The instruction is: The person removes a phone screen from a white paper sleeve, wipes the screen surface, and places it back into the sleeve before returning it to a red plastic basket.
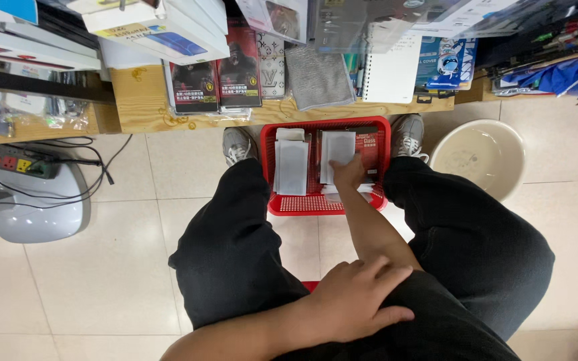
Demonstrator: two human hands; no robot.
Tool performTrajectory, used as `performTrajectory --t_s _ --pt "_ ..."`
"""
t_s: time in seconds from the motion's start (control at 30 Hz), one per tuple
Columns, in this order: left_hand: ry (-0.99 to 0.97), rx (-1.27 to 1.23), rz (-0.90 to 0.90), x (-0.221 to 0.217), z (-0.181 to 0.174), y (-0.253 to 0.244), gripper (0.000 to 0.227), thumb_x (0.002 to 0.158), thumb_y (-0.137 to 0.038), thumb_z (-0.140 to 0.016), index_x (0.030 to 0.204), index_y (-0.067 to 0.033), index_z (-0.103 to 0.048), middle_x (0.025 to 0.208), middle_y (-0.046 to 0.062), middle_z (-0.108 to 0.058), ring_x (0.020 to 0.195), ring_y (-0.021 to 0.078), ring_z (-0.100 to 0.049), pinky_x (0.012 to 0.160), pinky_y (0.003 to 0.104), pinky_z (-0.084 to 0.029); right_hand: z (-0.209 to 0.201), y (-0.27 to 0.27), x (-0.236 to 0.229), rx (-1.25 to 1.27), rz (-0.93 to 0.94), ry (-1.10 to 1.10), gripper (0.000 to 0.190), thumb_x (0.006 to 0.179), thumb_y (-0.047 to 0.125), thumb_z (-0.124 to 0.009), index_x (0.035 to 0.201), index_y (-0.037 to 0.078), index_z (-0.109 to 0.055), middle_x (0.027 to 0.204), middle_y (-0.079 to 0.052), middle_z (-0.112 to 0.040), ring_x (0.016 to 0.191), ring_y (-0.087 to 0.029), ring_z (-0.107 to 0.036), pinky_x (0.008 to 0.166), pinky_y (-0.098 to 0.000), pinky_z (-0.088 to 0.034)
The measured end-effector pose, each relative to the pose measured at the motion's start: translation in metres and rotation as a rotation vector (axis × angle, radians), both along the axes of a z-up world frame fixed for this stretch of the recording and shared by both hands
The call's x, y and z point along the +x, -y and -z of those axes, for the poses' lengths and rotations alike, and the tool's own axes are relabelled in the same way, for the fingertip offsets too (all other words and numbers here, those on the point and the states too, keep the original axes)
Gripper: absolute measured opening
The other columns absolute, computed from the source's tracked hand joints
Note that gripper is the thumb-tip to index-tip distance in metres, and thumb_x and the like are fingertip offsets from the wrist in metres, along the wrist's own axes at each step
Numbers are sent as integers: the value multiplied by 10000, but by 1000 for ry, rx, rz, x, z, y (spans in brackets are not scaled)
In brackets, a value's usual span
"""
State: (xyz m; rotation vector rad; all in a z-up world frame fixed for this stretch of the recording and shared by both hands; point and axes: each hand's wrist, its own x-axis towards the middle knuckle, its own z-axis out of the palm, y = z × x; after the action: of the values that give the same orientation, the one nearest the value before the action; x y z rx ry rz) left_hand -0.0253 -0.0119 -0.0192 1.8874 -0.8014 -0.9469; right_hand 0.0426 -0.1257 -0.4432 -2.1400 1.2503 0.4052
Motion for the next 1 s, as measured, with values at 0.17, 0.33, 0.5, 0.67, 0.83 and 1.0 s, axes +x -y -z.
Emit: performTrajectory --t_s 0.17,0.33,0.5,0.67,0.83,1.0 --pt "-143 214 41 11 13 21 652 945 -572 -356 1420 -138 -466 1218 161 -500 1122 402 -504 887 533 -439 7 16 -12 220 78 125 272 850 234 -753 1068 81 -696 1014 -147 -748 917 -359 -703 774 -491 -528" --pt "206 263 30 8 35 27 672 991 -569 -403 1459 -90 -459 1253 255 -520 1241 536 -507 921 608 -489 -18 16 5 271 -231 154 235 862 205 -740 1071 105 -785 1017 -172 -772 1097 -374 -720 889 -446 -575" --pt "584 240 -188 25 64 16 609 928 -412 -647 1478 -226 -464 1237 164 -566 1175 442 -594 874 573 -519 -160 16 84 365 -690 76 510 743 481 -801 1165 194 -790 1159 -173 -758 1189 -384 -676 1003 -472 -549" --pt "604 79 -446 39 33 -13 340 971 -283 -632 1273 -127 -641 1095 118 -659 1089 337 -656 873 443 -551 -361 28 83 503 -504 455 368 831 361 -790 1137 157 -780 1028 -130 -764 1042 -285 -711 910 -417 -555" --pt "568 -202 -986 64 -11 -42 205 927 -181 -723 1091 -62 -698 981 101 -701 992 304 -691 845 400 -564 -439 28 38 807 -267 770 336 881 146 -772 1176 -11 -738 1011 -132 -759 943 -221 -730 849 -391 -600" --pt "-10 -513 -780 105 -20 -45 359 1026 -359 -574 1119 -39 -706 990 114 -740 974 242 -717 902 410 -548 -441 9 8 1053 -343 871 220 888 62 -777 1090 -19 -742 948 -118 -769 896 -206 -745 790 -358 -619"
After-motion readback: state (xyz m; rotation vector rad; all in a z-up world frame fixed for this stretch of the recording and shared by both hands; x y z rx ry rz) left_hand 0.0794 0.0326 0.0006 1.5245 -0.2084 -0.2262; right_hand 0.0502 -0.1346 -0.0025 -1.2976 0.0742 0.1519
